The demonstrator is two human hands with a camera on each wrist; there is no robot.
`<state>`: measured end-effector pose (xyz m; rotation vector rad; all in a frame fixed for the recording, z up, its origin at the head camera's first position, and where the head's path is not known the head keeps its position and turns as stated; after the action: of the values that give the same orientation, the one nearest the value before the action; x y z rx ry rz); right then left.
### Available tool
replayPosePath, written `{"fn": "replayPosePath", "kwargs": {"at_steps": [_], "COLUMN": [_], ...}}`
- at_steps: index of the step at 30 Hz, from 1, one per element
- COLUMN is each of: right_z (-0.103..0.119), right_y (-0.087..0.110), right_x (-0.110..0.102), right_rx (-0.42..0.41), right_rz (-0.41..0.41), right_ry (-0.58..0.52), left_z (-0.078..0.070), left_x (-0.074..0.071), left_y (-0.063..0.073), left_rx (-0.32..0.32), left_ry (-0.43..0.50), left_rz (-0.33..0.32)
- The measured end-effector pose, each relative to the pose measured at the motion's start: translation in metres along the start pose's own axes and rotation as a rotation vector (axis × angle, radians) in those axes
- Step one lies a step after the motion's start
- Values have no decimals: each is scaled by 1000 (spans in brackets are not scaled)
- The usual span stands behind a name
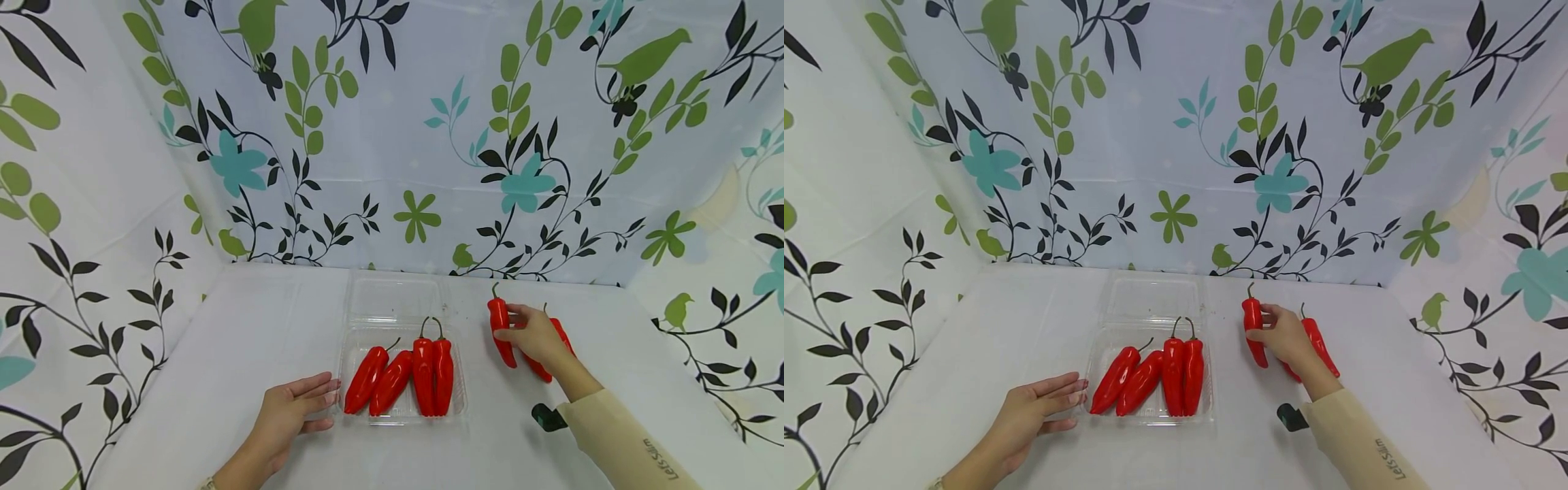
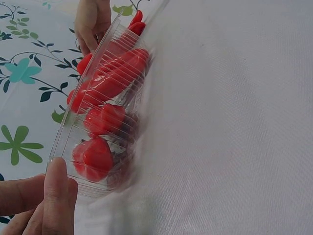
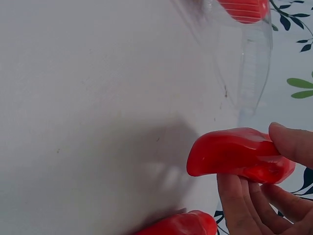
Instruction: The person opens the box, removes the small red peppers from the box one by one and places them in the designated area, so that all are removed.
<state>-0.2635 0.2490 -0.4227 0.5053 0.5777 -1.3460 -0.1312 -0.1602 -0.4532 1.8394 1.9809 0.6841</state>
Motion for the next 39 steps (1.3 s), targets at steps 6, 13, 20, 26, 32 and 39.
{"fn": "replayPosePath", "kwargs": {"at_steps": [6,13,20,26,32,39], "right_z": [-6,-10,-10,-10,-10,-11], "right_y": [1,0,2,1,1,3], "right_x": [6,11,16,16,15,15], "right_rx": [-12,-24,-9,3,18,20], "right_rz": [31,60,55,53,53,51], "right_ry": [77,125,119,133,130,149], "left_z": [0,2,4,2,2,2], "left_x": [0,0,-3,-2,-2,-1], "left_y": [0,-1,-1,-2,-2,-2], "left_rx": [6,4,28,18,16,9], "left_ry": [-4,-4,10,7,5,5], "left_rz": [3,-1,15,26,26,14]}}
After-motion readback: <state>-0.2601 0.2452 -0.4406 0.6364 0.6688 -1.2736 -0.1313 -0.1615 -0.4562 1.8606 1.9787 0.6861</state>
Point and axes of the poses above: each hand's wrist, its own y-axis away from the middle knuckle, its own x-axis out of the palm, z = x × y, the point moved 1 cm from there along -y, towards the middle knuckle, and after that the axes turned 14 degrees about -x, right-handed, at the moved point
